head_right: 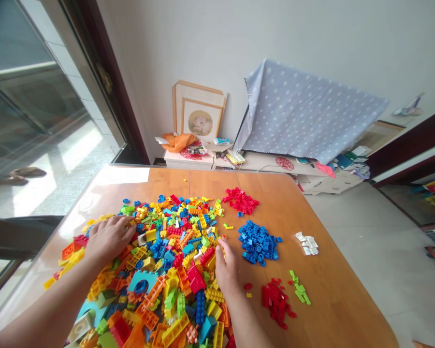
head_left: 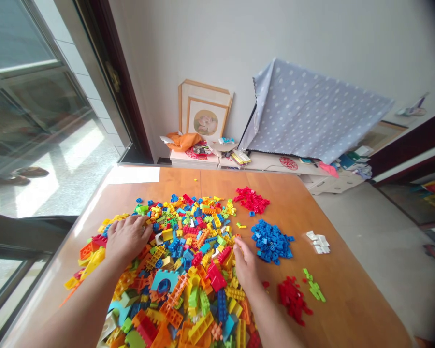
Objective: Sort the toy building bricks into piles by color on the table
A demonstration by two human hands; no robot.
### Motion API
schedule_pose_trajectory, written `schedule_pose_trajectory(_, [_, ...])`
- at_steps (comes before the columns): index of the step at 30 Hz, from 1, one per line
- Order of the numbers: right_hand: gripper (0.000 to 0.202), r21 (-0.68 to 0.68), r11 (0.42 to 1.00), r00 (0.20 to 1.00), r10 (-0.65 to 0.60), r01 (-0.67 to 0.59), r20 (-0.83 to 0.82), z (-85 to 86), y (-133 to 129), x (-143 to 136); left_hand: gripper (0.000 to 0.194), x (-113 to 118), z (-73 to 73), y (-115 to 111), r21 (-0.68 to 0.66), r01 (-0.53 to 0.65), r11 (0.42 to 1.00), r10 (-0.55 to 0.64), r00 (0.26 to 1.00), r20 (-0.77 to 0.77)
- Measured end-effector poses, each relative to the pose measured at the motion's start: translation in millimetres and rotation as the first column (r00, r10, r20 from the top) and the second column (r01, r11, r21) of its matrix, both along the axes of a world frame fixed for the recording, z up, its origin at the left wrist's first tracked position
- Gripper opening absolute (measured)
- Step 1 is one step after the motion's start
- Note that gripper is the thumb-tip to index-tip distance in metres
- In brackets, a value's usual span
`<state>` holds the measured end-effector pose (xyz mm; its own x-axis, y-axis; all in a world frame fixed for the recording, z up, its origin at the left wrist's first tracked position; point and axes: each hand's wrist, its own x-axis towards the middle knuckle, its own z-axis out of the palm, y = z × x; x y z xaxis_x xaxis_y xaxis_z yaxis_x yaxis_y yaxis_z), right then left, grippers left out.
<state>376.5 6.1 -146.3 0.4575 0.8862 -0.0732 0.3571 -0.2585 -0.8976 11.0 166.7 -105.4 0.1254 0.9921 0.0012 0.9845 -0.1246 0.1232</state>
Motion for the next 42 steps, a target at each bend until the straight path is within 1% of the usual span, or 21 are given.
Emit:
schedule_pose_trajectory(2, [0.058,0.031,0.999,0.996,-0.037,0.035,0.076,4.2,15,9,0.050,0,-1.0,0,0.005,0.001,1.000,-0.001,1.000,0.001])
schedule_pose_trajectory(4, [0.059,0.041,0.999,0.984,-0.039,0.032,0.176,6.5,36,19,0.049,0,-2.1,0,0.007,0.000,1.000,0.000,1.000,0.002])
schedule_pose_trajectory(7, [0.058,-0.023,0.999,0.965,-0.026,0.033,0.261,3.5,66,26,0.049,-1,-3.1,0,0.010,0.003,1.000,-0.003,1.000,-0.004])
schedule_pose_trajectory(10, [0.056,-0.089,0.996,0.972,0.020,0.001,0.234,-2.4,79,18,0.049,-2,-3.2,0,0.018,0.013,1.000,-0.013,1.000,-0.010])
schedule_pose_trajectory(12, [0.052,-0.050,0.998,0.981,0.057,-0.049,0.188,-4.2,83,11,0.048,-1,-2.9,0,0.021,0.010,1.000,-0.010,1.000,-0.006])
schedule_pose_trajectory(14, [0.049,0.026,0.998,0.983,0.052,-0.057,0.179,-3.7,89,9,0.046,-1,-2.3,0,0.019,0.000,1.000,0.000,1.000,0.000])
schedule_pose_trajectory(16, [0.049,0.082,0.996,0.978,0.010,-0.027,0.206,-2.3,102,12,0.046,0,-1.3,-1,0.011,-0.007,1.000,0.007,1.000,0.005])
schedule_pose_trajectory(18, [0.052,0.099,0.995,0.969,-0.007,-0.018,0.248,-1.9,122,20,0.046,0,-0.1,-1,-0.004,-0.013,1.000,0.013,1.000,0.008])
schedule_pose_trajectory(20, [0.053,0.074,0.995,0.950,0.047,-0.073,0.308,-3.5,142,26,0.046,1,1.3,-1,-0.016,-0.015,1.000,0.015,1.000,0.011])
schedule_pose_trajectory(22, [0.051,0.033,0.989,0.928,0.121,-0.142,0.352,-6.1,156,27,0.045,1,2.6,-2,-0.011,-0.010,1.000,0.010,1.000,0.016])
schedule_pose_trajectory(25, [0.046,-0.003,0.979,0.915,0.189,-0.202,0.357,-8.1,160,20,0.044,2,4.3,-4,0.008,-0.001,1.000,0.001,1.000,0.027])
schedule_pose_trajectory(28, [0.045,-0.006,0.976,0.910,0.206,-0.218,0.361,-4.8,157,13,0.041,4,5.3,-4,0.006,-0.009,1.000,0.009,0.999,0.042])
schedule_pose_trajectory(30, [0.046,-0.023,0.983,0.897,0.174,-0.181,0.407,-1.0,160,13,0.041,4,5.5,-4,-0.001,-0.018,1.000,0.018,0.999,0.051])
schedule_pose_trajectory(32, [0.047,-0.085,0.990,0.861,0.140,-0.113,0.489,2.2,167,16,0.041,4,5.4,-3,-0.007,-0.020,1.000,0.020,0.999,0.050])
schedule_pose_trajectory(34, [0.048,-0.168,0.984,0.811,0.152,-0.067,0.564,4.1,175,20,0.041,3,5.1,-3,-0.013,-0.017,1.000,0.018,0.999,0.041])
schedule_pose_trajectory(36, [0.049,-0.219,0.974,0.778,0.182,-0.059,0.601,5.3,181,23,0.042,3,4.8,-3,-0.010,-0.014,1.000,0.014,0.999,0.036])
schedule_pose_trajectory(39, [0.046,-0.234,0.969,0.766,0.205,-0.074,0.609,8.5,183,21,0.042,3,4.5,-5,0.006,-0.015,1.000,0.015,0.999,0.042])
schedule_pose_trajectory(42, [0.042,-0.201,0.977,0.759,0.181,-0.067,0.625,13.2,184,13,0.042,4,4.5,-5,0.013,-0.017,1.000,0.017,0.999,0.033])
